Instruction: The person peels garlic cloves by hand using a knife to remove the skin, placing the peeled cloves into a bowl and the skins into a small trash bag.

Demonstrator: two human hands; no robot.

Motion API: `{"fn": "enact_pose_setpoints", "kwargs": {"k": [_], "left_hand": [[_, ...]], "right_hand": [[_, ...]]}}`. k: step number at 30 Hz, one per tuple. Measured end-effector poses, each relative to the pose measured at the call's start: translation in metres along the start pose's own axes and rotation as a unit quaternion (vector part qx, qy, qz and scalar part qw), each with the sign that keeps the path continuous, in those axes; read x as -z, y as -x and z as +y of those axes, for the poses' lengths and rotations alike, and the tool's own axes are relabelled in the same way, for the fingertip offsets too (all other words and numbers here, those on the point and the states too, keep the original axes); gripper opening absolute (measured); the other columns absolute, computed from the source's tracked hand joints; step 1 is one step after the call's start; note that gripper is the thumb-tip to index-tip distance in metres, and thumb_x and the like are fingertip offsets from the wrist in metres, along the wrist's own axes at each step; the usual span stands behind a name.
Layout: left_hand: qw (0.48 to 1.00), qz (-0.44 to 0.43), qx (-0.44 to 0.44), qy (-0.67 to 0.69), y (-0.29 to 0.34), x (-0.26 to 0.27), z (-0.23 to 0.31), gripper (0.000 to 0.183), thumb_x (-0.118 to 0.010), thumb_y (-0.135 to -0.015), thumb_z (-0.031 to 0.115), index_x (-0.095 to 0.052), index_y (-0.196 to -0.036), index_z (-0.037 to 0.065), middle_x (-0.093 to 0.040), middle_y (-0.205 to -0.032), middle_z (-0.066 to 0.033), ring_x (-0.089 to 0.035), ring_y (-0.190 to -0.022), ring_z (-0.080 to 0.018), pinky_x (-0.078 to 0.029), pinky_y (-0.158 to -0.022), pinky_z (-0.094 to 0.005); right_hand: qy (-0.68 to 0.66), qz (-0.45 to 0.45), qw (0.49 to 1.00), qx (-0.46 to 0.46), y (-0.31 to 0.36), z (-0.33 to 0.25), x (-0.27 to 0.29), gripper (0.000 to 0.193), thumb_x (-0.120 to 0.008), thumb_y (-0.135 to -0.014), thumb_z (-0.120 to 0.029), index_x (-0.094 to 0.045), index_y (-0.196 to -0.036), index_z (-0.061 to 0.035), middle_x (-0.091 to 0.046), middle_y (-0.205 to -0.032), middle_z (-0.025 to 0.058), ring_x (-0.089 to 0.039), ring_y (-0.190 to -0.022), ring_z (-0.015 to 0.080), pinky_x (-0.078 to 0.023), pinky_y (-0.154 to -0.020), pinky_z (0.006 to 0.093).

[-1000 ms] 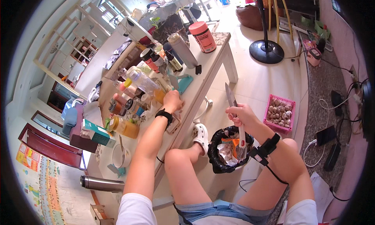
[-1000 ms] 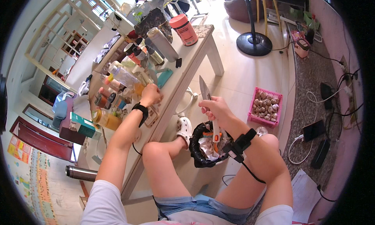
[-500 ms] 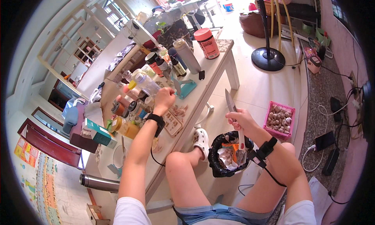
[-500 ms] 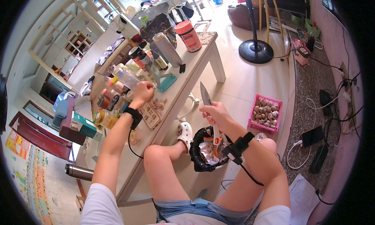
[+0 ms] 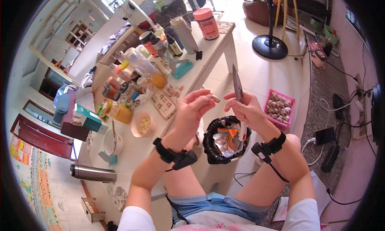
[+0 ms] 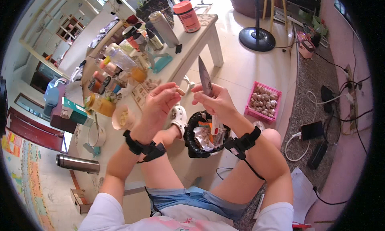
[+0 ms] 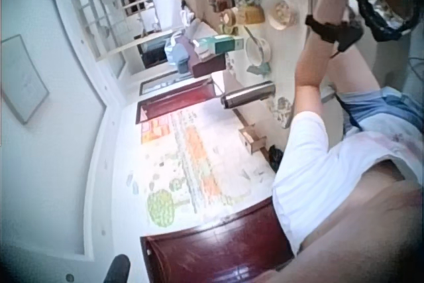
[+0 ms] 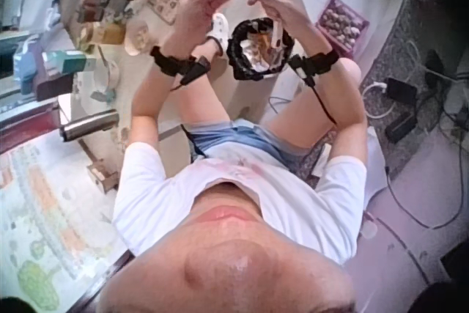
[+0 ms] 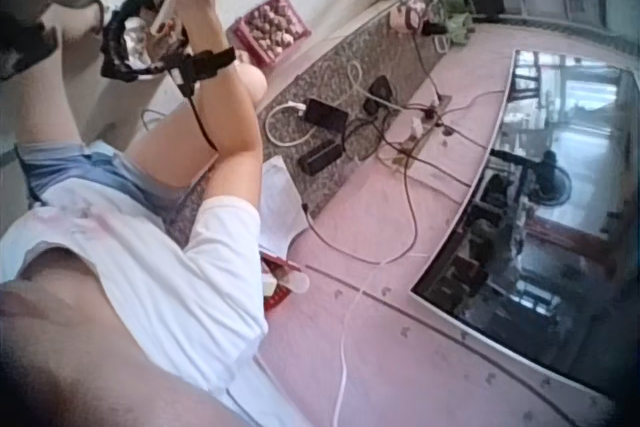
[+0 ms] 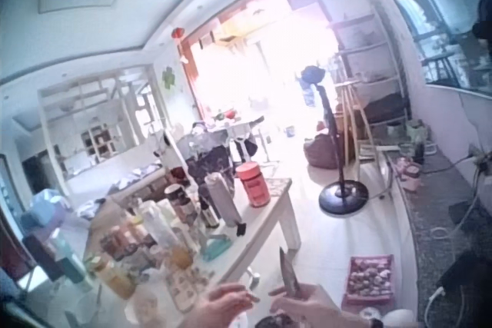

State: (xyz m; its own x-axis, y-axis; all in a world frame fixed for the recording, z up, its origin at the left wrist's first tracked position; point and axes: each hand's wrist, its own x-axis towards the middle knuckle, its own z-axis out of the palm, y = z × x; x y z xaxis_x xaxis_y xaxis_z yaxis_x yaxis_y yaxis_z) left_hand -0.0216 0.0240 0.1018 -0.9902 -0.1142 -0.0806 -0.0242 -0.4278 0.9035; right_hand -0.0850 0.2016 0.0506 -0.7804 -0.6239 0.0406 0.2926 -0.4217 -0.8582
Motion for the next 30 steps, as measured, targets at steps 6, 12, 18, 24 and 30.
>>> {"fn": "enact_pose_setpoints", "kwargs": {"k": [6,12,18,24,30], "left_hand": [[0.992,0.017,0.054,0.111,-0.003,-0.004,-0.069,0.018,-0.056,-0.082,0.002,-0.055,-0.099,-0.005,-0.063,-0.088,-0.0125,-0.063,-0.079,-0.0167,-0.052,-0.075,-0.0258],[0.988,-0.096,0.086,-0.082,-0.011,0.005,-0.088,0.015,-0.062,-0.081,0.008,-0.062,-0.090,-0.004,-0.065,-0.084,-0.0116,-0.062,-0.074,-0.0131,-0.052,-0.067,-0.0232],[0.989,-0.084,0.120,-0.016,-0.022,0.038,-0.111,0.014,-0.063,-0.081,0.006,-0.062,-0.090,-0.004,-0.065,-0.082,-0.0097,-0.062,-0.069,-0.0117,-0.052,-0.064,-0.0229],[0.988,-0.063,0.139,0.038,-0.021,0.056,-0.092,0.010,-0.062,-0.080,0.004,-0.063,-0.089,-0.002,-0.064,-0.079,-0.0092,-0.060,-0.065,-0.0100,-0.050,-0.063,-0.0215],[0.986,-0.093,0.132,0.041,-0.015,0.056,-0.088,0.012,-0.064,-0.079,0.005,-0.064,-0.088,-0.003,-0.065,-0.078,-0.0084,-0.061,-0.065,-0.0102,-0.051,-0.061,-0.0219]], "right_hand": [[0.209,0.069,0.976,-0.005,0.016,0.001,0.007,0.016,-0.068,-0.075,-0.012,-0.066,-0.084,0.0014,-0.063,-0.070,0.0023,-0.056,-0.061,0.0050,-0.045,-0.054,0.0183],[0.311,0.092,0.946,-0.013,0.020,0.015,0.030,0.017,-0.067,-0.075,-0.012,-0.065,-0.081,0.0030,-0.063,-0.068,0.0028,-0.056,-0.062,0.0051,-0.045,-0.054,0.0193],[0.476,0.057,0.875,0.069,0.006,0.034,0.035,0.025,-0.069,-0.072,-0.018,-0.058,-0.078,0.0032,-0.053,-0.058,0.0061,-0.045,-0.054,0.0057,-0.039,-0.048,0.0229],[0.527,0.010,0.848,0.058,-0.006,0.033,0.016,0.024,-0.069,-0.072,-0.017,-0.058,-0.081,0.0026,-0.051,-0.057,0.0107,-0.047,-0.050,0.0111,-0.040,-0.047,0.0254],[0.542,-0.005,0.833,0.114,-0.008,0.035,0.005,0.021,-0.069,-0.072,-0.012,-0.058,-0.084,0.0017,-0.055,-0.061,0.0120,-0.052,-0.049,0.0150,-0.041,-0.046,0.0260]]}}
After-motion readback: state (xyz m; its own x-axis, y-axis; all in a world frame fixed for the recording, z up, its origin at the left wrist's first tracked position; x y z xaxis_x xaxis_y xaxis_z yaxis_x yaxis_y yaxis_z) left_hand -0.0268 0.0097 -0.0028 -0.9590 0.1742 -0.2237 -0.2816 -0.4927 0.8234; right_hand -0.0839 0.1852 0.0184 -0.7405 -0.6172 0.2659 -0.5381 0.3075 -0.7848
